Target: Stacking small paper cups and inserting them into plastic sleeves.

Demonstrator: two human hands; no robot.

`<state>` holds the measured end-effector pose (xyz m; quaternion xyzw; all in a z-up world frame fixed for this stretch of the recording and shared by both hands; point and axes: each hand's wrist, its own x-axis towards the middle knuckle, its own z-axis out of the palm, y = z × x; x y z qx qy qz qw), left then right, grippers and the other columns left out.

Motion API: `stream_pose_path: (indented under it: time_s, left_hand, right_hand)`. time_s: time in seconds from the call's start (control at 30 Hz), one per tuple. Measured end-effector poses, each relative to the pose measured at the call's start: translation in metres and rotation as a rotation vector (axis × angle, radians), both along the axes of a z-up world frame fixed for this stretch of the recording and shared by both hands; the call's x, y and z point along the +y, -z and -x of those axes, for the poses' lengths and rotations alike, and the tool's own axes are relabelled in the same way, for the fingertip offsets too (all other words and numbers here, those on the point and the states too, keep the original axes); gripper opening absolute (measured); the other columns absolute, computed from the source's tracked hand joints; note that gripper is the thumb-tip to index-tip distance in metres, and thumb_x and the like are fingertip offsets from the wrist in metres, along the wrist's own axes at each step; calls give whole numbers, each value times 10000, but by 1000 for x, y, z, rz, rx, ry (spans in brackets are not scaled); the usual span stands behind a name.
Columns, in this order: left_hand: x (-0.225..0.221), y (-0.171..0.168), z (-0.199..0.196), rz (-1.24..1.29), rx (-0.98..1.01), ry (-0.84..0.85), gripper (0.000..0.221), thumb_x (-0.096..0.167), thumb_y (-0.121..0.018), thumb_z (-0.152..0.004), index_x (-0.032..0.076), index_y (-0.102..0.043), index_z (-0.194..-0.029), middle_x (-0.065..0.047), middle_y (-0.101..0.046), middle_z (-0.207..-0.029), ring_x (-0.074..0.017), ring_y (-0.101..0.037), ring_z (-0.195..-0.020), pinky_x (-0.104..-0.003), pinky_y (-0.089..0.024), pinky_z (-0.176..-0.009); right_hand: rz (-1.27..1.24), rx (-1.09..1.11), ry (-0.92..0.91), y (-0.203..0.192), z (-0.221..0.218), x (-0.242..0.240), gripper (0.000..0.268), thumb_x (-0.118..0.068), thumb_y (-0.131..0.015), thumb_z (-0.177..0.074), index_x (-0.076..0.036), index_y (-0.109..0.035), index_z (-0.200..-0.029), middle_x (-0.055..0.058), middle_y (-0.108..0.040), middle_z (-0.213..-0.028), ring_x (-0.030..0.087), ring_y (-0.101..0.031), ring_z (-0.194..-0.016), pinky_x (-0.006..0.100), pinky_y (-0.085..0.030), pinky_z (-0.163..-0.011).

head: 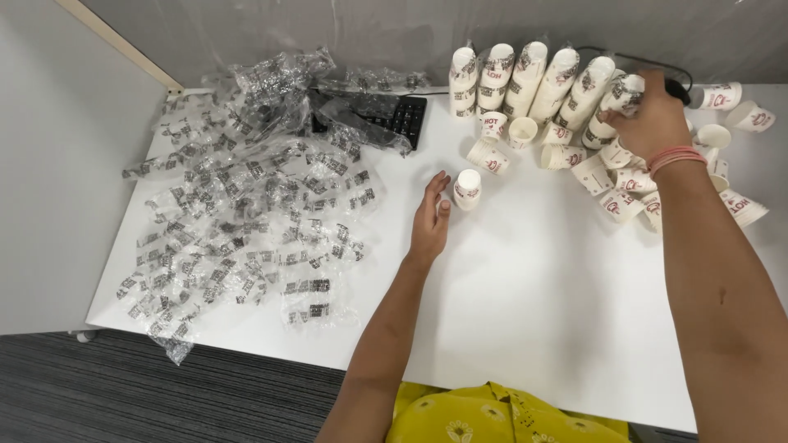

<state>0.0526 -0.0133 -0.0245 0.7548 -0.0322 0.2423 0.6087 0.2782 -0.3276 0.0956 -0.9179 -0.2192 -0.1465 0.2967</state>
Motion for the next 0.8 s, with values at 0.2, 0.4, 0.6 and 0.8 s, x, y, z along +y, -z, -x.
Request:
stream_pose_path:
  time_s: [0.2,0.4,0.6,0.8]
  left_hand:
    - [1,6,0,-11,-34,34,795,655,-328,-1066,59,-323,-1592,-244,-489,-1556,-372,-456,-1477,-495,-331,-1225]
    - [1,3,4,9,-21,40,784,648,-323,-1070,64,-334,-1592,-222,-532,-1527,-352,-488,-1456,-476,-347,-1217]
    - [2,7,2,19,-46,63,770,636,-329,-1076,63,-340,-1592,-208,-531,-1530,-344,-490,-1456,-466,-345,-1224]
    - [3,7,5,-14,-50,85,773,617,-413,-1064,66,-338,-1601,-191,-520,-1553,-330,-481,-1473,-436,-369,-1227]
  right_hand:
    - [45,205,116,-25,47,11,726,-252,-827,-917,3,-473,-1496,310,-702,-1085,423,-695,-1000,483,-540,-918]
    - [58,276,88,-34,74,22,783,-298,-838,-861,1,-470,-1484,279,-709,-1104,368,-711,-1010,455,-541,-925]
    - [72,304,28,-28,83,29,790,-318,-846,-841,5,-480,-1462,247,-717,-1105,324,-728,-990,443,-554,-883]
    - [132,410,27,-35,102,37,820,-297,-855,-766,-54,-510,-1469,234,-730,-1028,312,-721,-898,435,-566,-814]
